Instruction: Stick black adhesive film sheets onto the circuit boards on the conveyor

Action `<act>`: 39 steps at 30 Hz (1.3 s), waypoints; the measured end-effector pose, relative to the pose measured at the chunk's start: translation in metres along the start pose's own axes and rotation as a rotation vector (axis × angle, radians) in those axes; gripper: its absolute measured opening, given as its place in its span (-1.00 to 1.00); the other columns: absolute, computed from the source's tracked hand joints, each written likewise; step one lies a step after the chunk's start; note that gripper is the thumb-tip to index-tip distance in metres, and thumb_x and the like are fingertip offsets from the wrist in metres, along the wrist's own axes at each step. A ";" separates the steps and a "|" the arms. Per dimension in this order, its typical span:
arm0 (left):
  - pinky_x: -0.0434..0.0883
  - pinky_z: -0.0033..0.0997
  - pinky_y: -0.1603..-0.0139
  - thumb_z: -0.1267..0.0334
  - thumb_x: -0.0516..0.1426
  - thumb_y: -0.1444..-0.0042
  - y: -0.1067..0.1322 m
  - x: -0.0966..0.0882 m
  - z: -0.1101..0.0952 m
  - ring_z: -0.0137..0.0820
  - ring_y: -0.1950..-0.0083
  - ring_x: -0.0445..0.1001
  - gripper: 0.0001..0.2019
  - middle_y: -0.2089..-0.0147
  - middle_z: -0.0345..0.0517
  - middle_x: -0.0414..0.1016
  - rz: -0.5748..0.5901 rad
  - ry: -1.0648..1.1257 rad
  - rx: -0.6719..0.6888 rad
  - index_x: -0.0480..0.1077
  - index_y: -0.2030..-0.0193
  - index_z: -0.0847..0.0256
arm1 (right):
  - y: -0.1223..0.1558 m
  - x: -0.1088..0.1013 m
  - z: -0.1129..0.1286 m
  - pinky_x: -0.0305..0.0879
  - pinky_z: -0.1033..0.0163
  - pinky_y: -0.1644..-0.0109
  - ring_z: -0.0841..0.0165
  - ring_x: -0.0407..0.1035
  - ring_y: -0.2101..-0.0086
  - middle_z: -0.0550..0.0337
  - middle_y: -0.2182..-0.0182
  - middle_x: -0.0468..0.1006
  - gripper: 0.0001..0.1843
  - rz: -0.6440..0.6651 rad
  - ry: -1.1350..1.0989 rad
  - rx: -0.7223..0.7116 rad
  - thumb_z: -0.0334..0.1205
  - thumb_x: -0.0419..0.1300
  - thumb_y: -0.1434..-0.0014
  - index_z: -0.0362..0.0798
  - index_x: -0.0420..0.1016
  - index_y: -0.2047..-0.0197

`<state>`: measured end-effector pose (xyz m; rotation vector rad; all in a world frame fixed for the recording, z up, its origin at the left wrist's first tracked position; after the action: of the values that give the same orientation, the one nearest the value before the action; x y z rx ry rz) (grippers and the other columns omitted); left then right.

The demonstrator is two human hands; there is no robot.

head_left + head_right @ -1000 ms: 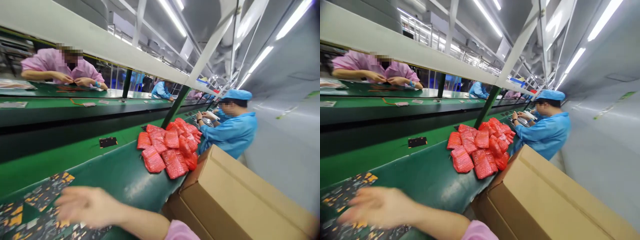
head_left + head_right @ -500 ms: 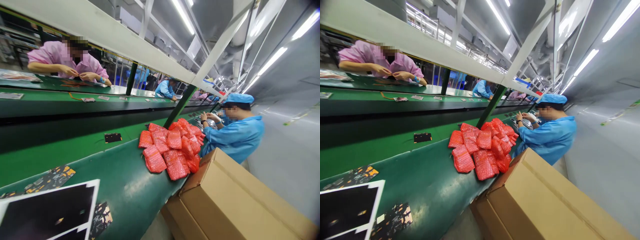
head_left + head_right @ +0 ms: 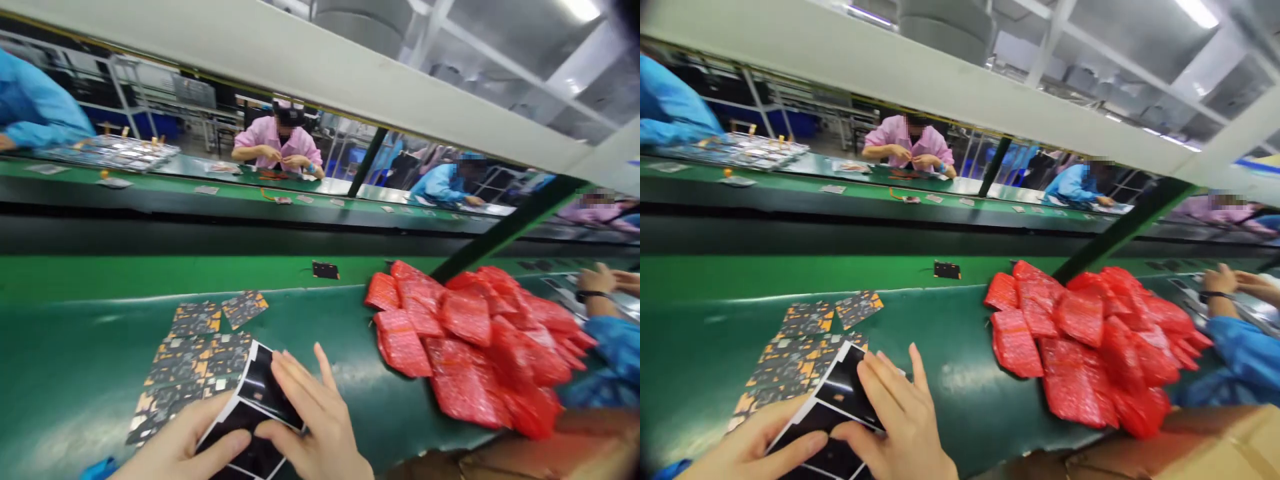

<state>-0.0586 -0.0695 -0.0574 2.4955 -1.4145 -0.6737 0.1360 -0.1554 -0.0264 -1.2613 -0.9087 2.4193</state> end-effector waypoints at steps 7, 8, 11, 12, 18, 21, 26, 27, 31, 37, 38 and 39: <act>0.39 -0.43 0.00 -0.14 0.04 -0.25 0.005 0.002 -0.024 -0.32 0.11 0.42 -0.60 0.14 -0.19 0.52 0.028 -0.045 0.017 0.47 0.11 0.14 | 0.010 0.006 0.008 0.21 -0.05 -0.30 0.28 0.53 0.01 0.07 -0.04 0.60 -0.45 0.147 -0.225 -0.032 -0.33 0.09 -0.33 -0.01 0.19 -0.36; 0.39 -0.43 0.00 -0.13 0.04 -0.25 0.005 0.002 -0.024 -0.32 0.10 0.42 -0.60 0.13 -0.19 0.52 0.042 -0.054 0.017 0.47 0.14 0.15 | 0.011 0.005 0.009 0.24 0.01 -0.29 0.30 0.53 0.01 0.08 -0.02 0.61 -0.48 0.156 -0.255 -0.011 -0.34 0.09 -0.33 0.00 0.23 -0.34; 0.37 -0.41 -0.08 -0.08 0.05 -0.26 0.008 0.003 -0.025 -0.31 0.05 0.42 -0.64 0.11 -0.17 0.52 0.110 -0.047 0.051 0.50 0.14 0.14 | 0.010 0.004 0.010 0.23 0.03 -0.30 0.31 0.55 0.05 0.08 0.03 0.64 -0.59 0.214 -0.394 0.076 -0.29 0.05 -0.37 0.02 0.39 -0.24; 0.37 -0.41 -0.08 -0.06 0.05 -0.27 0.009 0.003 -0.024 -0.32 0.06 0.42 -0.65 0.13 -0.17 0.53 0.140 -0.042 0.068 0.50 0.15 0.14 | 0.010 0.004 0.010 0.18 -0.01 -0.32 0.30 0.56 0.07 0.09 0.05 0.65 -0.62 0.257 -0.461 0.116 -0.25 0.01 -0.39 0.05 0.45 -0.20; 0.39 -0.48 0.06 -0.06 0.04 -0.28 0.012 0.003 -0.019 -0.37 0.19 0.44 -0.64 0.22 -0.17 0.55 0.162 -0.085 0.094 0.50 0.22 0.16 | 0.007 0.013 0.002 0.03 -0.12 -0.37 0.25 0.59 0.12 0.16 0.11 0.67 -0.57 0.359 -0.761 0.319 0.01 -0.06 -0.42 0.14 0.63 0.04; 0.38 -0.46 0.05 -0.09 0.03 -0.28 0.009 0.004 -0.014 -0.36 0.15 0.43 -0.62 0.18 -0.17 0.53 0.104 -0.062 0.051 0.46 0.23 0.18 | 0.008 0.018 -0.002 0.06 -0.12 -0.36 0.24 0.59 0.12 0.16 0.09 0.66 -0.60 0.332 -0.773 0.334 0.01 -0.03 -0.40 0.14 0.59 -0.04; 0.34 -0.42 -0.01 -0.13 0.01 -0.27 0.009 0.012 -0.005 -0.34 0.07 0.40 -0.60 0.11 -0.18 0.49 0.052 -0.007 -0.010 0.42 0.16 0.17 | 0.010 0.020 -0.003 0.17 -0.05 -0.32 0.26 0.56 0.06 0.14 0.02 0.63 -0.63 0.322 -0.613 0.224 -0.18 0.08 -0.35 0.13 0.46 -0.19; 0.34 -0.41 -0.03 -0.13 0.01 -0.28 0.009 0.014 -0.004 -0.33 0.05 0.40 -0.60 0.09 -0.18 0.49 0.056 -0.001 -0.013 0.42 0.14 0.17 | 0.011 0.020 -0.002 0.23 -0.01 -0.29 0.28 0.56 0.06 0.13 0.03 0.64 -0.62 0.301 -0.582 0.181 -0.25 0.07 -0.35 0.11 0.46 -0.19; 0.35 -0.38 -0.04 -0.14 -0.01 -0.28 0.011 0.021 -0.002 -0.32 0.05 0.40 -0.58 0.10 -0.18 0.50 0.078 0.006 -0.033 0.41 0.15 0.17 | 0.017 0.021 0.001 0.40 0.09 -0.15 0.28 0.57 0.07 0.08 0.06 0.65 -0.60 0.184 -0.510 0.095 -0.31 0.04 -0.34 0.04 0.47 -0.18; 0.31 -0.39 -0.17 -0.11 -0.01 -0.30 0.010 0.023 -0.001 -0.33 -0.05 0.40 -0.62 -0.04 -0.20 0.46 0.101 -0.008 0.024 0.43 -0.02 0.05 | 0.019 0.032 0.003 0.43 0.14 -0.02 0.29 0.57 0.39 0.19 0.45 0.67 -0.56 0.186 -0.736 0.377 -0.02 -0.01 -0.37 0.05 0.65 0.32; 0.30 -0.38 -0.20 -0.11 -0.01 -0.30 0.009 0.023 0.000 -0.32 -0.07 0.39 -0.61 -0.07 -0.20 0.45 0.101 -0.006 0.033 0.42 -0.05 0.04 | 0.017 0.034 0.003 0.44 0.15 0.07 0.32 0.50 0.49 0.23 0.57 0.58 -0.49 0.180 -0.795 0.427 0.03 -0.01 -0.35 0.02 0.58 0.48; 0.30 -0.38 -0.21 -0.11 -0.01 -0.30 0.009 0.022 0.001 -0.32 -0.08 0.38 -0.60 -0.09 -0.19 0.44 0.103 -0.011 0.038 0.41 -0.09 0.02 | 0.016 0.035 0.003 0.42 0.18 0.17 0.35 0.38 0.58 0.26 0.66 0.44 -0.43 0.175 -0.860 0.469 0.08 0.00 -0.33 0.00 0.44 0.63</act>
<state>-0.0560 -0.0933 -0.0612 2.4309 -1.5620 -0.6473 0.1135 -0.1512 -0.0576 -0.1070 -0.3290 3.0916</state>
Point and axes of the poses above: each hand's wrist, its own y-axis away from the middle knuckle, its own x-axis out of the palm, z = x × y, the point moved 2 cm from there along -y, towards the middle knuckle
